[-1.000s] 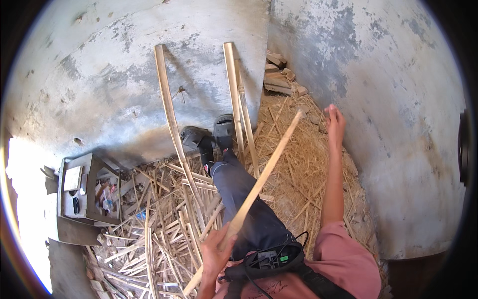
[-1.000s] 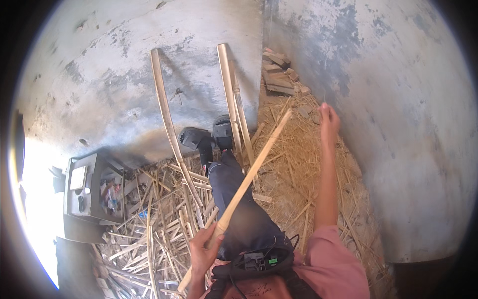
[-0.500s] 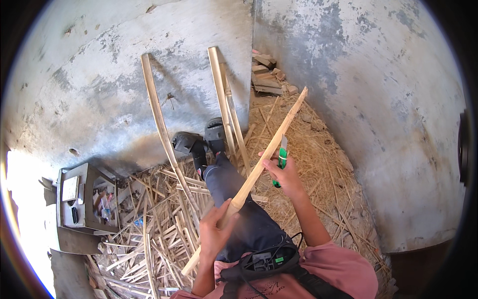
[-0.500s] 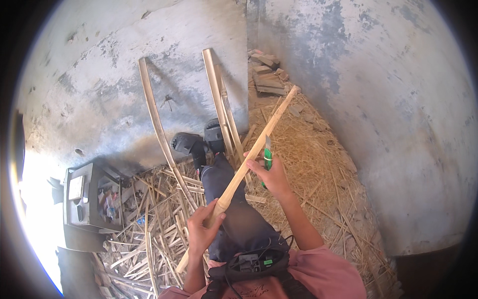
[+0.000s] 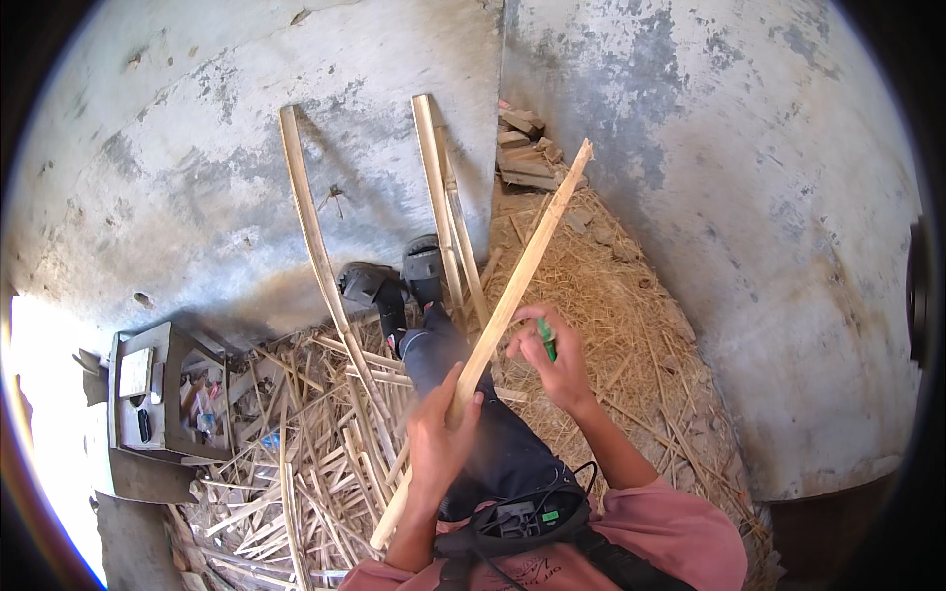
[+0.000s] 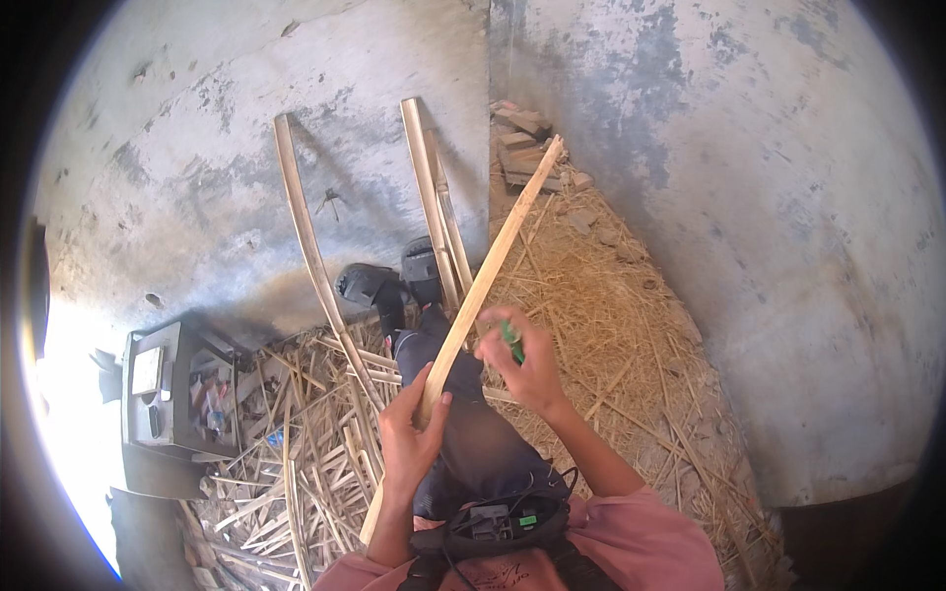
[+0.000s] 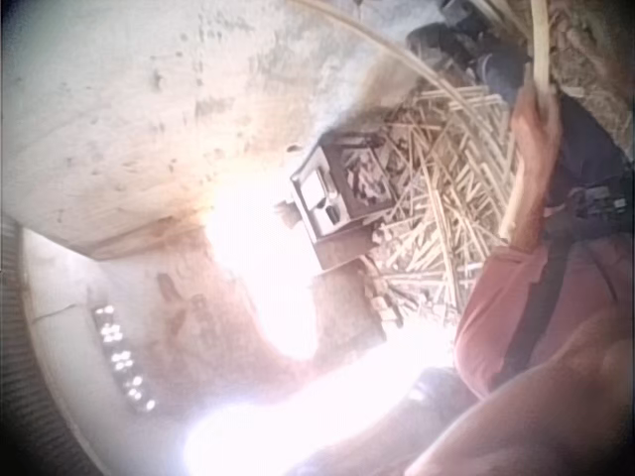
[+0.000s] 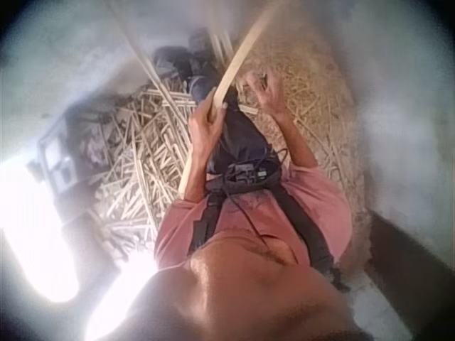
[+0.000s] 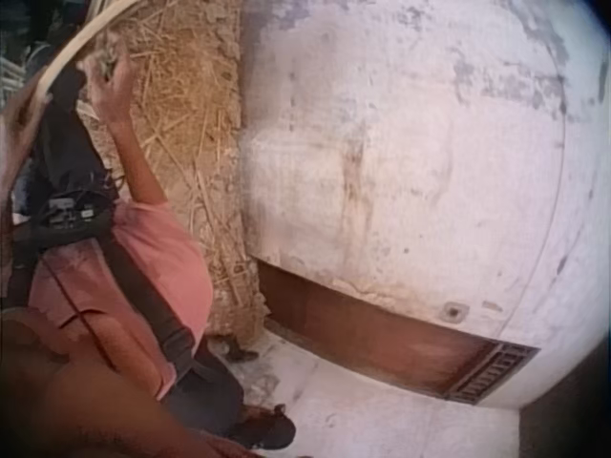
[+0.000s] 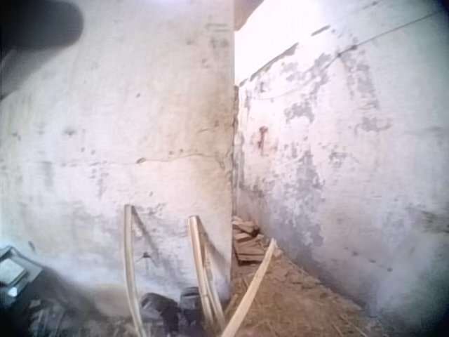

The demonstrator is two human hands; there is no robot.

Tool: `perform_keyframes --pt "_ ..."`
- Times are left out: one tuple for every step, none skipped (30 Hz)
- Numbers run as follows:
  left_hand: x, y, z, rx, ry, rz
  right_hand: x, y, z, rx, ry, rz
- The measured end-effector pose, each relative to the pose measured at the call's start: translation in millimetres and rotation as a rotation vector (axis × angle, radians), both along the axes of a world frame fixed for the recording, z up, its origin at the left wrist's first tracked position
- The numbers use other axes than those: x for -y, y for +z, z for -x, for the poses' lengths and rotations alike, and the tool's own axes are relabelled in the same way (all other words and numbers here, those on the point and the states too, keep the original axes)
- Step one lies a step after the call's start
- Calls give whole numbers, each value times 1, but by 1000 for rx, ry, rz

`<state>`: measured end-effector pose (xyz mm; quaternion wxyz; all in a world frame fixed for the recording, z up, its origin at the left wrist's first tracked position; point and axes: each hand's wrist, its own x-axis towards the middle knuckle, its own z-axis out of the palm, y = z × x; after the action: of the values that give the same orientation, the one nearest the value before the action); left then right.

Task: The person whittles a thin strip of wood using a utility knife, removing small shavings while sitting among wood debris.

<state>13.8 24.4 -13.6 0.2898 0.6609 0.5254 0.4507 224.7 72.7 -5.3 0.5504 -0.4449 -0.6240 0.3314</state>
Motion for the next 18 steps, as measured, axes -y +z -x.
perform_keyframes --pt "1 1 1 30 -14 1 3 -2 0 95 -14 -82" --pt "2 3 1 58 -24 6 6 -4 0 190 -28 -163" --pt "2 6 2 84 -37 10 8 -5 1 283 -45 -245" --pt "2 8 3 110 -51 14 9 -4 1 351 -35 -249" --pt "1 8 3 115 -66 -6 11 -2 1 420 -25 -254" --pt "2 7 4 120 -79 -25 14 -2 1 489 -12 -257" --pt "3 8 4 125 -92 -44 15 -2 3 502 -16 -288" --pt "5 12 3 112 -85 31 15 -2 6 515 -20 -320" --pt "9 24 2 98 -81 104 15 -2 7 527 -27 -353" --pt "11 30 1 84 -76 176 12 -2 5 566 -33 -392" --pt "11 30 2 82 -71 198 7 -2 1 605 -39 -432" --pt "11 30 2 81 -63 217 2 -1 -2 643 -44 -475" --pt "11 30 2 80 -56 237 -1 0 -3 667 -51 -497" --pt "11 32 3 69 -47 247 -5 1 -4 691 -58 -520" --pt "11 34 3 59 -39 256 -7 1 -5 714 -66 -543" --pt "11 35 3 48 -31 266 -8 2 -6 726 -69 -552" --pt "10 34 4 39 -34 247 -9 4 -6 738 -72 -561" --pt "11 32 6 28 -34 228 -10 4 -7 748 -73 -571"
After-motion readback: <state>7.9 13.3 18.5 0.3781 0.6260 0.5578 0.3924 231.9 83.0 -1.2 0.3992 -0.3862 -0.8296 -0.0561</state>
